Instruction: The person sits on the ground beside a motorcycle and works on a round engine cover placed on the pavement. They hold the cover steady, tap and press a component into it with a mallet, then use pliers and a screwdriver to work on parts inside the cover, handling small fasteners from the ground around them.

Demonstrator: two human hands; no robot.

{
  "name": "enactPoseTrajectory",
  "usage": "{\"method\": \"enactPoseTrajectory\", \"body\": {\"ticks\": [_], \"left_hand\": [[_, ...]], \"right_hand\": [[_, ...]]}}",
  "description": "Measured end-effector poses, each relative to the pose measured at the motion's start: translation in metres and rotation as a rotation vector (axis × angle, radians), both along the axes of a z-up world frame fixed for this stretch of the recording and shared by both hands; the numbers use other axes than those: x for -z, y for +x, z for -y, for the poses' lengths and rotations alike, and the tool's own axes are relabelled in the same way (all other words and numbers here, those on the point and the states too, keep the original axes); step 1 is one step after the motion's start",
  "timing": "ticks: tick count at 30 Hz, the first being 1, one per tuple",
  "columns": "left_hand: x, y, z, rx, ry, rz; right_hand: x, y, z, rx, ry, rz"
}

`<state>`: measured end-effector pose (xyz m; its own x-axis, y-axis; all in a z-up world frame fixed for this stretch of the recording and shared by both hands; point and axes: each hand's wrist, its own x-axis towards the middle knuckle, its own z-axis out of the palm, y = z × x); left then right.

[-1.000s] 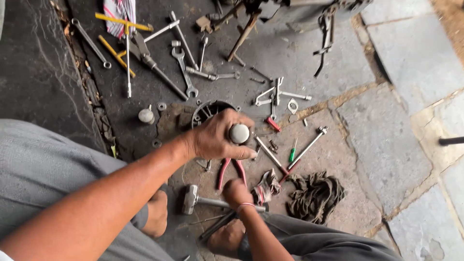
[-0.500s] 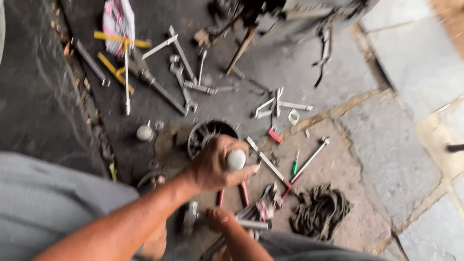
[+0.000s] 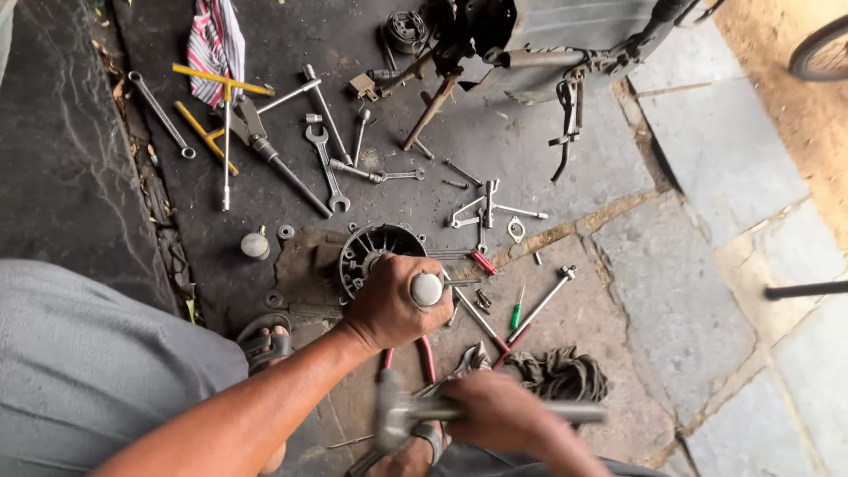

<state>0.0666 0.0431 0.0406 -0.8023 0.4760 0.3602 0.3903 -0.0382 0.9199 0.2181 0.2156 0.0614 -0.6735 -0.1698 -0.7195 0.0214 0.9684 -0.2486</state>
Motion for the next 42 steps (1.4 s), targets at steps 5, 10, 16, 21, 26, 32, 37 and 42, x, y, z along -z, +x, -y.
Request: {"method": "enactPoseTrajectory", "body": {"ticks": [5,10,16,21,26,32,37,42], "left_hand": [[0.006,0.002,-0.001,-0.033,0.008,-0.030],[0.008,0.003,-0.003,-0.028,-0.044,0.015],[0.009,-0.001,-0.004,-0.025,0.074,-0.057],[0.017,0.002,-0.009,-0.016,0.047,-0.112],[0.020,-0.001,-0.013,-0.105,-0.015,-0.113],[0.017,-0.001,-0.009,-0.053,0.061,-0.081],[0.009,-0.002,-0.013,-0.143,0.052,-0.049],[0.015,0.013,-0.019,-0.294,0.028,-0.014]], "right_hand": [[-0.086,0.072,-0.070,0.205,-0.404,-0.760],[-0.125,0.018,0.039,1.045,-0.478,-0.773],[-0.121,-0.007,0.066,0.766,-0.261,-0.562],[-0.116,0.003,0.048,0.672,-0.106,-0.572],[-0.080,0.025,0.007,0.897,-0.271,-0.745],[-0.086,0.024,0.006,0.191,0.009,-1.233],[-0.109,-0.019,0.053,0.765,-0.154,-0.587],[-0.112,-0.017,0.058,1.078,-0.242,-0.599]]}}
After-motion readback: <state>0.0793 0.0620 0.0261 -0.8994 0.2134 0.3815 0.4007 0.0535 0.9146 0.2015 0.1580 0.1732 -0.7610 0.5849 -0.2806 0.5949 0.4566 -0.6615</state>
